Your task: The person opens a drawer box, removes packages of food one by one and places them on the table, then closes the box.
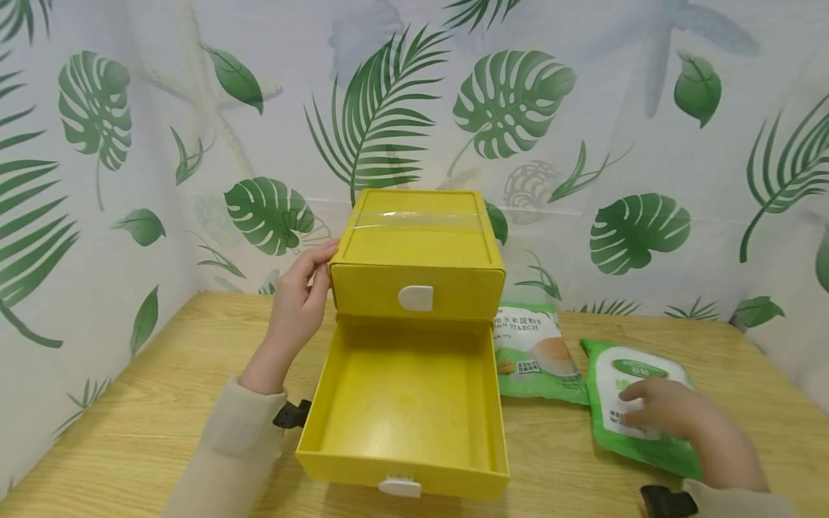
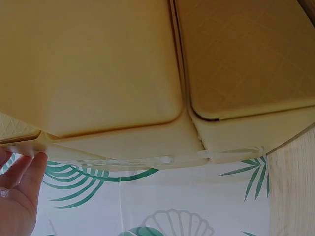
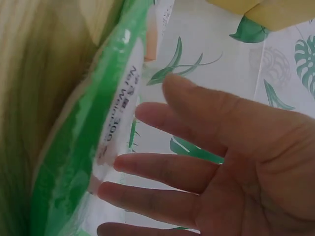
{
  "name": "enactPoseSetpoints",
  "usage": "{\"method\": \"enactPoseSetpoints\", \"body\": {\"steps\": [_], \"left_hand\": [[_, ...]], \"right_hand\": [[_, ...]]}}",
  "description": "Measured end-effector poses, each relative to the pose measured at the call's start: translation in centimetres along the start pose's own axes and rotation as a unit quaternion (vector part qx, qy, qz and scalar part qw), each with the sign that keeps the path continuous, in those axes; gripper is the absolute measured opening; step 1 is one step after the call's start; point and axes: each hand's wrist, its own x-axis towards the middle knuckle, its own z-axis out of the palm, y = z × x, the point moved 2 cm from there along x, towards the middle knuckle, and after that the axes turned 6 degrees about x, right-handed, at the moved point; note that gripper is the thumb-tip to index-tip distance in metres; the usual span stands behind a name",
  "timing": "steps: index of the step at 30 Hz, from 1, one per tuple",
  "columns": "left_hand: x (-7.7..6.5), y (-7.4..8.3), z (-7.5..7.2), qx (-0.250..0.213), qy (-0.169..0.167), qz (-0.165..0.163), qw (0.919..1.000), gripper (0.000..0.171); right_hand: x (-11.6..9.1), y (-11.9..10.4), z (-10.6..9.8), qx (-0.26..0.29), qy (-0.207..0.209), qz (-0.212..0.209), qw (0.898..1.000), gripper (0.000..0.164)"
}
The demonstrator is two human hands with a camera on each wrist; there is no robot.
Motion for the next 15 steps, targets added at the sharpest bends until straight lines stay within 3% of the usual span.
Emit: {"method": "enactPoseSetpoints", "body": {"steps": [8,15], "left_hand": [[0.0,0.0,0.0,0.0,-0.001,-0.005,1.0,0.022],[0.0,0.0,0.0,-0.003,-0.002,-0.004,1.0,0.022]], "right_hand": [[0.6,-0.2,0.3,-0.072,0.017,-0.013,0.997,0.052],[1.3,0.8,0.4,-0.079,0.052,-0.02,0.995,0.053]]}}
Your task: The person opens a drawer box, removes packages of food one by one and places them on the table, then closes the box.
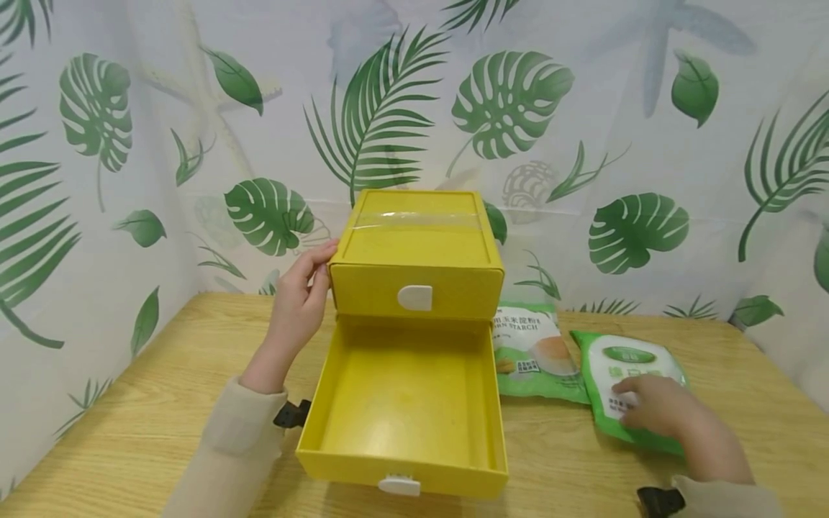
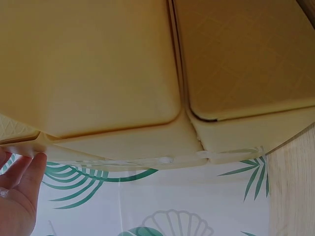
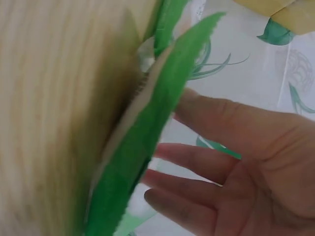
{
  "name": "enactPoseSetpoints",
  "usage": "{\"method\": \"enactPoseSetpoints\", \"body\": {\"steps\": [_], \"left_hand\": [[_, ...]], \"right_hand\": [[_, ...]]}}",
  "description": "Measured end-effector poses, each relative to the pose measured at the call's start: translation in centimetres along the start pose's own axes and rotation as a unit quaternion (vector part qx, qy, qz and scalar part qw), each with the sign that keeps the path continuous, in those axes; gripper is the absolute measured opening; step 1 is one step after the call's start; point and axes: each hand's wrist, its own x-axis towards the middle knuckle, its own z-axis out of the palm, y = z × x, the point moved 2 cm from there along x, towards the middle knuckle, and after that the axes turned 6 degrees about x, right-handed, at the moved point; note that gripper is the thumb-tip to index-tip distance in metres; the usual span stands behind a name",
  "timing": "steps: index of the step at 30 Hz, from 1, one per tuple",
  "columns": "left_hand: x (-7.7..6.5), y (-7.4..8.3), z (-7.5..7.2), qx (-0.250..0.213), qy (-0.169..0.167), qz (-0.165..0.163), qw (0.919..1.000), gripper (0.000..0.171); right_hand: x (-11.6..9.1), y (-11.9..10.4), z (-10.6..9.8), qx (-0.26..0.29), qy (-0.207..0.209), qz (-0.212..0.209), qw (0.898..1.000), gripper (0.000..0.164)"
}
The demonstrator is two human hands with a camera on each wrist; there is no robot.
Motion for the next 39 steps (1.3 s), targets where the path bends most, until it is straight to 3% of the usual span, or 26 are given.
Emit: {"method": "enactPoseSetpoints", "body": {"steps": [7,24,30,34,39], "left_hand": [[0.0,0.1,0.0,0.001,0.004,0.004,1.0,0.023],[-0.1,0.0,0.1,-0.008,0.0,0.001,1.0,0.023],[-0.1,0.0,0.1,-0.007,0.003,0.003,1.0,0.023],[-0.1,-1.4,0.5,-0.007,0.003,0.015,0.9999,0.024],[-0.1,-0.7,0.3,-0.004,0.003,0.009,0.9999,0.023]], "right_hand": [[0.3,0.8,0.3,-0.004,0.05,-0.026,0.998,0.058],[0.3,0.8,0.5,0.027,0.05,-0.044,0.997,0.051],[-0.1,0.6,-0.1,0.009,0.024,-0.033,0.999,0.043],[-0.4,0.3,-0.5,0.006,0.001,-0.038,0.999,0.038],[-0.3,0.3,-0.5,0.011,-0.01,-0.031,0.999,0.037]]}}
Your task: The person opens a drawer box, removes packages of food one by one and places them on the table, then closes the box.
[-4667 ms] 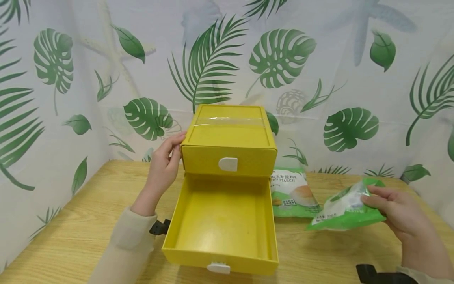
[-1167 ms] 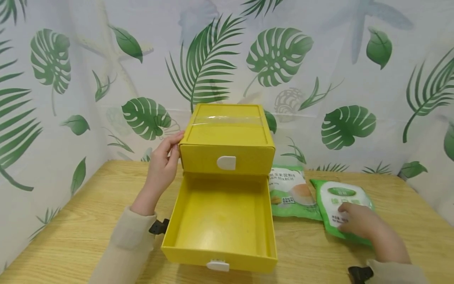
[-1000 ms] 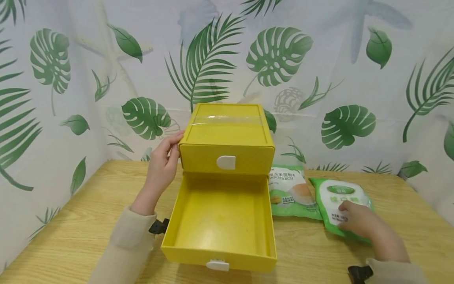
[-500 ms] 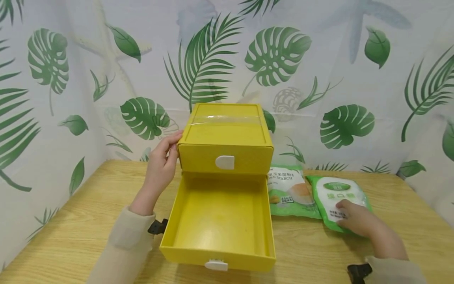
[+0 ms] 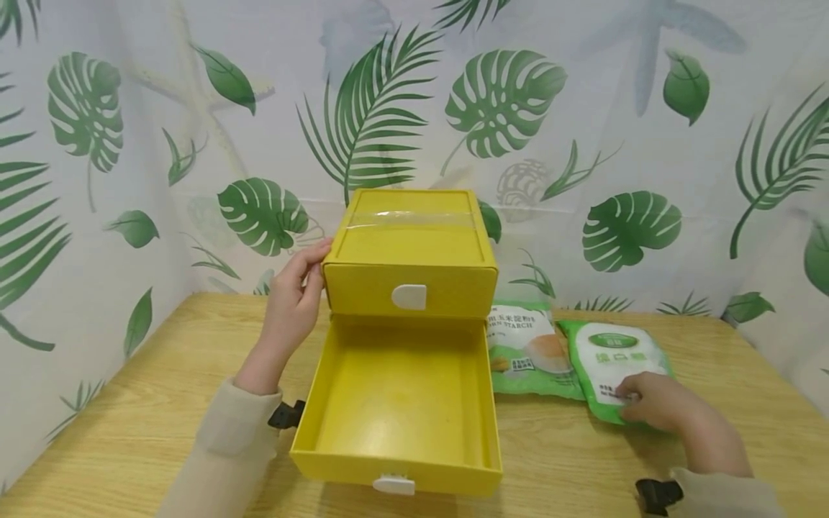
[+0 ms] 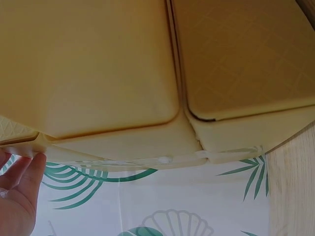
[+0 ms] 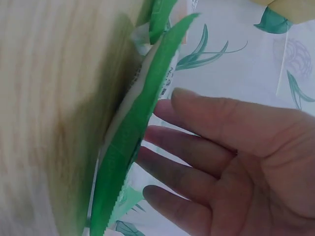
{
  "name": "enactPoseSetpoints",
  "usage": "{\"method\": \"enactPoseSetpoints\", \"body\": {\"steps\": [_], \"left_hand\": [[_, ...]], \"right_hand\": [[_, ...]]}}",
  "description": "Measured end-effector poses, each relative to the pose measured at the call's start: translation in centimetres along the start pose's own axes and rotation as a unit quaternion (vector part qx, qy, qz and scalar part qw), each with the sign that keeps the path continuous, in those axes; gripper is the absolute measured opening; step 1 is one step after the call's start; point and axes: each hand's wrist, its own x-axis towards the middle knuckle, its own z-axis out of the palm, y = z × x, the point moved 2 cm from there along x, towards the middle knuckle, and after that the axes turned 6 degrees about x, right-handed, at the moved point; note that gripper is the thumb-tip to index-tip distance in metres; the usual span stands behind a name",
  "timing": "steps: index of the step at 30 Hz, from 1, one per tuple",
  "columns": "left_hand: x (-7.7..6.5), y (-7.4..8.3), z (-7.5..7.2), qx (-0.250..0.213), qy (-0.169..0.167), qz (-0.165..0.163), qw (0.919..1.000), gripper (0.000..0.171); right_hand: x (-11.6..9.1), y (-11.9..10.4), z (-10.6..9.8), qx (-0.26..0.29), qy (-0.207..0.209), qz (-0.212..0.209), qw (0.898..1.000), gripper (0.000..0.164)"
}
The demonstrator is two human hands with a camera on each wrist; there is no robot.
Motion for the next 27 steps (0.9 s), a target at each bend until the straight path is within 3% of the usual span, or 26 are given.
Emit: {"method": "enactPoseSetpoints", "body": {"steps": [2,7,13,27], "left_hand": [[0.03,0.75,-0.22,0.001,0.0,-0.005,1.0,0.023],[-0.01,0.78,-0.33,0.001,0.0,-0.009,1.0,0.023],[0.05,0.91,-0.41,0.006,0.001,-0.007,1.0,0.023],[-0.02,0.76,-0.01,0.003,0.004,-0.003,1.0,0.023]], "right_hand": [[0.06,0.17,0.05,0.005,0.002,0.002,1.0,0.036],[0.22,0.42,0.23,0.002,0.018,-0.012,1.0,0.032],[0.29,0.6,0.42,-0.008,0.007,-0.024,1.0,0.036],[0.77,0.73,-0.13,0.008,0.002,-0.044,0.999,0.028]]}}
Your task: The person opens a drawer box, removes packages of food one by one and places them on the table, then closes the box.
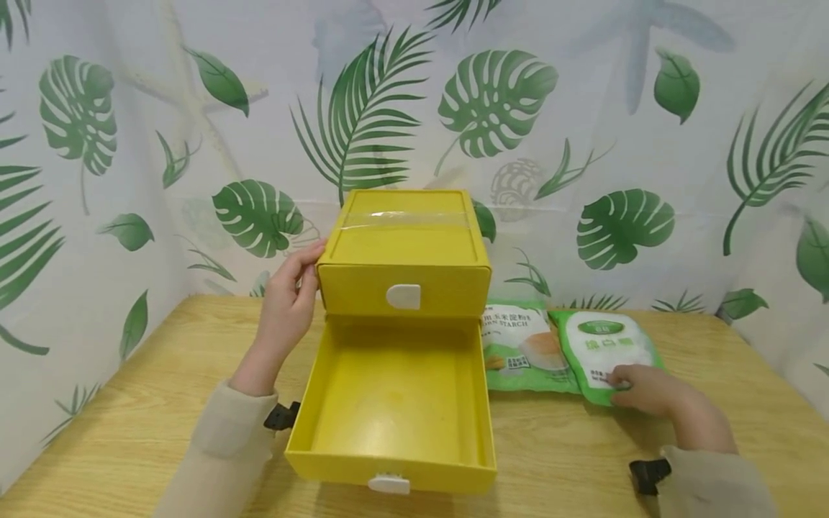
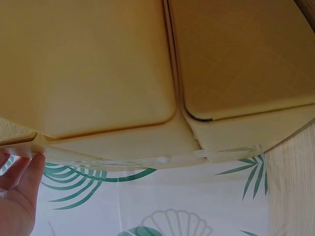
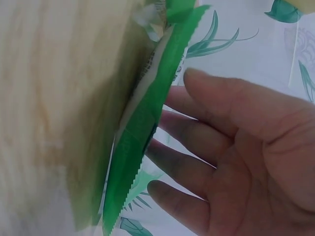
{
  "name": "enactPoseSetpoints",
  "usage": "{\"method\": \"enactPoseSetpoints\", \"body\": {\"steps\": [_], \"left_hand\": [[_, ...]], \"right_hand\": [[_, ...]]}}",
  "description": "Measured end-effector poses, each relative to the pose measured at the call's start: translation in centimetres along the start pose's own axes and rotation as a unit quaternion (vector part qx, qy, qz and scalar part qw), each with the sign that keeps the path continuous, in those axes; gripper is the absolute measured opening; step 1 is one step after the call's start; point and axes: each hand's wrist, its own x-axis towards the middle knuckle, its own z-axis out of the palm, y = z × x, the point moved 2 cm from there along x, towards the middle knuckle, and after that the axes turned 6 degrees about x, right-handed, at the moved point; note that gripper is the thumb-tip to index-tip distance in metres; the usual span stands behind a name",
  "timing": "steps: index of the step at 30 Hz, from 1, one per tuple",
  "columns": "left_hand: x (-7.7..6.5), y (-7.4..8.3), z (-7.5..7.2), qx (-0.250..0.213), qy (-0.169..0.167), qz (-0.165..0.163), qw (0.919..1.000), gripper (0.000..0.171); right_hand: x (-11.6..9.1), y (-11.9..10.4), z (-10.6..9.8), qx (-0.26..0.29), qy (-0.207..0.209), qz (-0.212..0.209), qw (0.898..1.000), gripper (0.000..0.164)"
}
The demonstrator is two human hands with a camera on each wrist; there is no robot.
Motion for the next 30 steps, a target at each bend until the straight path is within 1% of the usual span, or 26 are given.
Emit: {"method": "enactPoseSetpoints", "body": {"steps": [3,10,13,15,18,22,25,30], "left_hand": [[0.0,0.0,0.0,0.001,0.001,0.001,1.0,0.023],[0.1,0.0,-0.1,0.006,0.01,0.008,0.9999,0.023],[0.1,0.0,-0.1,0.007,0.008,0.007,0.9999,0.023],[0.1,0.0,-0.1,0.008,0.007,0.005,0.9999,0.023],[0.0,-0.2,0.0,0.007,0.004,0.002,1.0,0.023],[-0.1,-1.3,0.3,0.001,0.003,-0.001,1.0,0.023],[-0.2,-2.2,0.6,-0.003,0.002,0.003,1.0,0.024],[-0.2,-2.6,0.8,-0.003,0.0,0.007,1.0,0.025]], "right_hand": [[0.1,0.0,0.0,-0.005,0.004,-0.01,1.0,0.026],[0.6,0.2,-0.2,-0.001,0.0,-0.005,1.0,0.024],[0.7,0.4,-0.2,0.004,-0.005,-0.002,1.0,0.024],[0.7,0.5,-0.2,0.007,-0.007,0.0,1.0,0.028],[0.6,0.7,-0.1,0.011,-0.009,0.011,1.0,0.038],[0.4,1.0,0.1,0.018,-0.014,0.018,1.0,0.047],[0.4,1.0,0.2,0.021,-0.011,0.01,1.0,0.044],[0.5,1.1,0.3,0.015,-0.006,0.014,1.0,0.044]]}}
